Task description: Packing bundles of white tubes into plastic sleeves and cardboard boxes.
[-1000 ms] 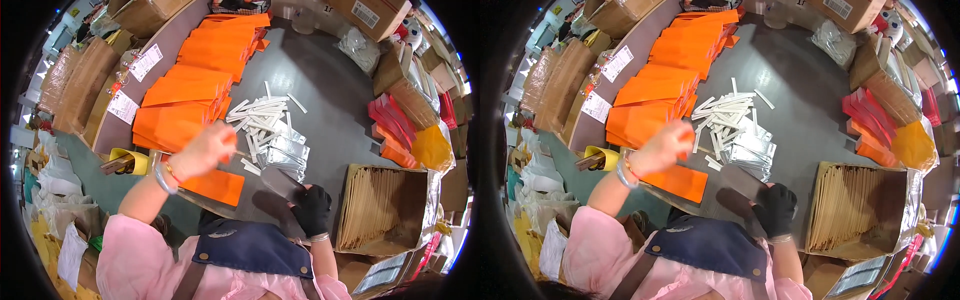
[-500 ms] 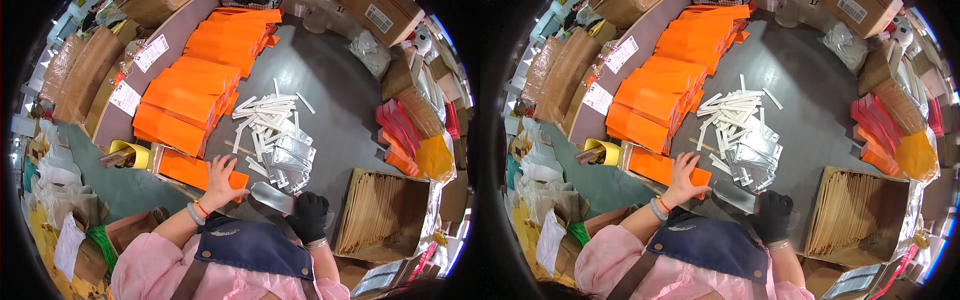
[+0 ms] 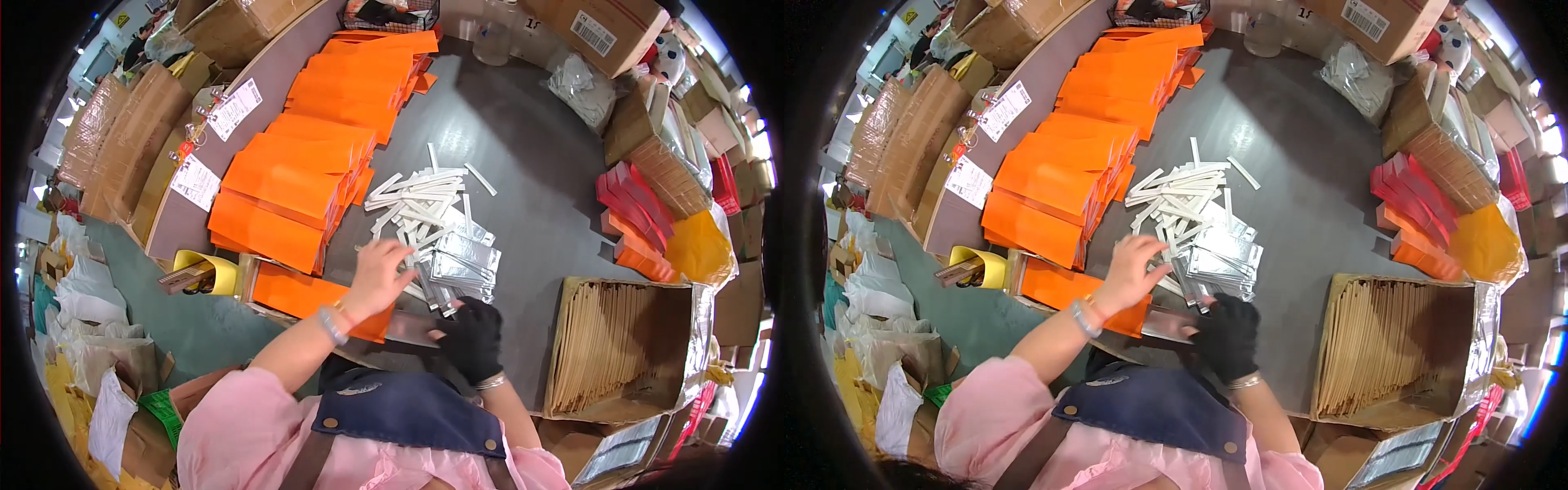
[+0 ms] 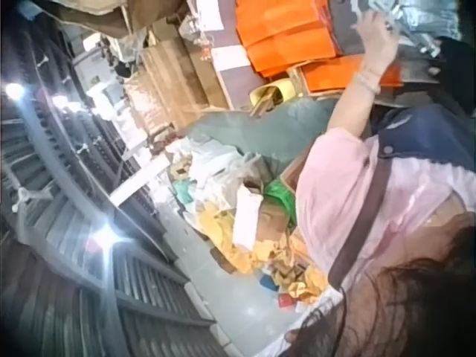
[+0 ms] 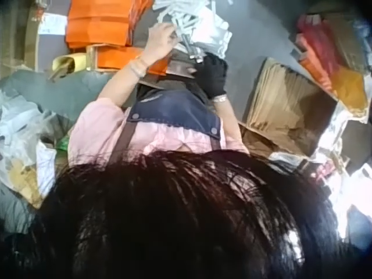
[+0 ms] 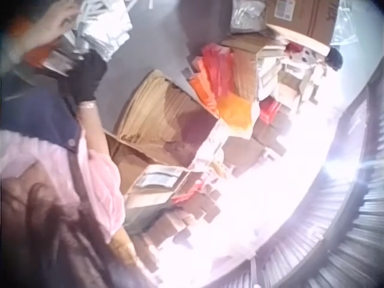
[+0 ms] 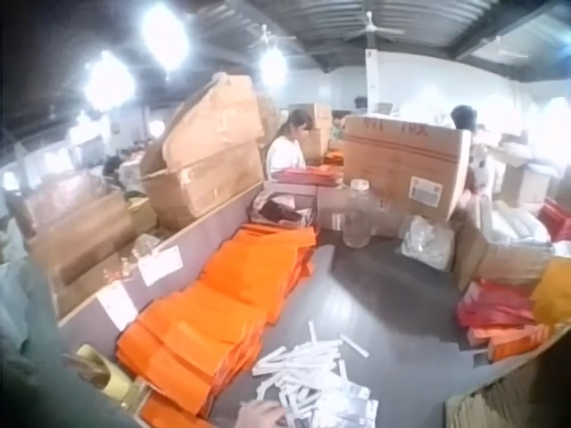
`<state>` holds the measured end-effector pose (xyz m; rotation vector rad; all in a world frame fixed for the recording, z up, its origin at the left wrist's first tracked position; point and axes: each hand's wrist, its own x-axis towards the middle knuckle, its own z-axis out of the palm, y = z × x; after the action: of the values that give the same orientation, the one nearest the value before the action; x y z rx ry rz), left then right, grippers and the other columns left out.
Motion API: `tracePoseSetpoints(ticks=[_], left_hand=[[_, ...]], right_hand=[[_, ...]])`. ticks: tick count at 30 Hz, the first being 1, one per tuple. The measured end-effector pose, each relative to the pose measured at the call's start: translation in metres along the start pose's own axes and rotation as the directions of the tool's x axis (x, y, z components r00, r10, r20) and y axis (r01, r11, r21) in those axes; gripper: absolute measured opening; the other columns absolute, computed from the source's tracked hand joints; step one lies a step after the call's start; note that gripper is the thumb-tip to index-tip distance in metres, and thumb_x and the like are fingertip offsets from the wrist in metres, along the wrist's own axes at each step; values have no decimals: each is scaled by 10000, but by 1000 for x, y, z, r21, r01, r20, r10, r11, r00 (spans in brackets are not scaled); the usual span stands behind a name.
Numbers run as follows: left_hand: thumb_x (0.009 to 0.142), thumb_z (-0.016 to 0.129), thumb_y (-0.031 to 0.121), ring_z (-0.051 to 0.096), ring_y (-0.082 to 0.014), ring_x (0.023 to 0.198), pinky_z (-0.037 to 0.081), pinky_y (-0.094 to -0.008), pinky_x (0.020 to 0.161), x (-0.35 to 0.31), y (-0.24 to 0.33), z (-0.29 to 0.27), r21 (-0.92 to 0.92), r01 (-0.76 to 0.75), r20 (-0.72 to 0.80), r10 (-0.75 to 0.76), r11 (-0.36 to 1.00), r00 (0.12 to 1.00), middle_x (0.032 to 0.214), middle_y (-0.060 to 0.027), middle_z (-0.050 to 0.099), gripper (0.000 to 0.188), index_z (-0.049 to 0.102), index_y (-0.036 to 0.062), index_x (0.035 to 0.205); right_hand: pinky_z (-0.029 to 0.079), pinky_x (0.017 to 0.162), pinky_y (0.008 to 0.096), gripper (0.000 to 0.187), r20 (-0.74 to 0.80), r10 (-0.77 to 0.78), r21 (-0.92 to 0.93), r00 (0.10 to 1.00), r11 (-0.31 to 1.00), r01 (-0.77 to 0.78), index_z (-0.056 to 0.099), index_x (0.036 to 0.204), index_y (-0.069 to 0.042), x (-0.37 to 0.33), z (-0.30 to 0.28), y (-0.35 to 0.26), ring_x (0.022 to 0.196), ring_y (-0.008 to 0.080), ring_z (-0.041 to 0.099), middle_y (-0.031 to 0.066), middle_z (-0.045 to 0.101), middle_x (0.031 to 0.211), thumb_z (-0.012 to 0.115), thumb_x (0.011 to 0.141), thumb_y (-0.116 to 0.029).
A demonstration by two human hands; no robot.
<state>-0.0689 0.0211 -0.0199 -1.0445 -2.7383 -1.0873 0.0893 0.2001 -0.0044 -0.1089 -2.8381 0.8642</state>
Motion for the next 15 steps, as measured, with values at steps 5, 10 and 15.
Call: tracePoseSetpoints(ticks=[5,10,15], left_hand=[[764,748,214,553,-290,950,408,-444,819,61,-17,43,214,72,68,-88,974,994,932,-54,605,150,702,119,870],[763,735,165,562,-286,932,416,-450,789,72,-18,41,248,49,58,-65,967,996,886,-53,606,71,682,118,771],[749,741,128,555,-301,939,446,-441,831,87,2,56,49,-217,156,207,975,966,918,-59,597,135,644,87,834]], right_hand=[[447,941,405,434,-266,226,-11,937,971,-238,622,1098,-41,-35,-68,50,1061,326,575,135,618,1098,793,703,-95],[465,910,376,352,-553,464,3,691,831,-556,612,1111,-11,-125,-118,141,1009,286,587,119,623,1084,726,779,-37],[476,871,365,281,-599,665,82,446,605,-792,628,1097,8,-165,-141,172,946,287,586,128,624,1041,680,830,-62]])
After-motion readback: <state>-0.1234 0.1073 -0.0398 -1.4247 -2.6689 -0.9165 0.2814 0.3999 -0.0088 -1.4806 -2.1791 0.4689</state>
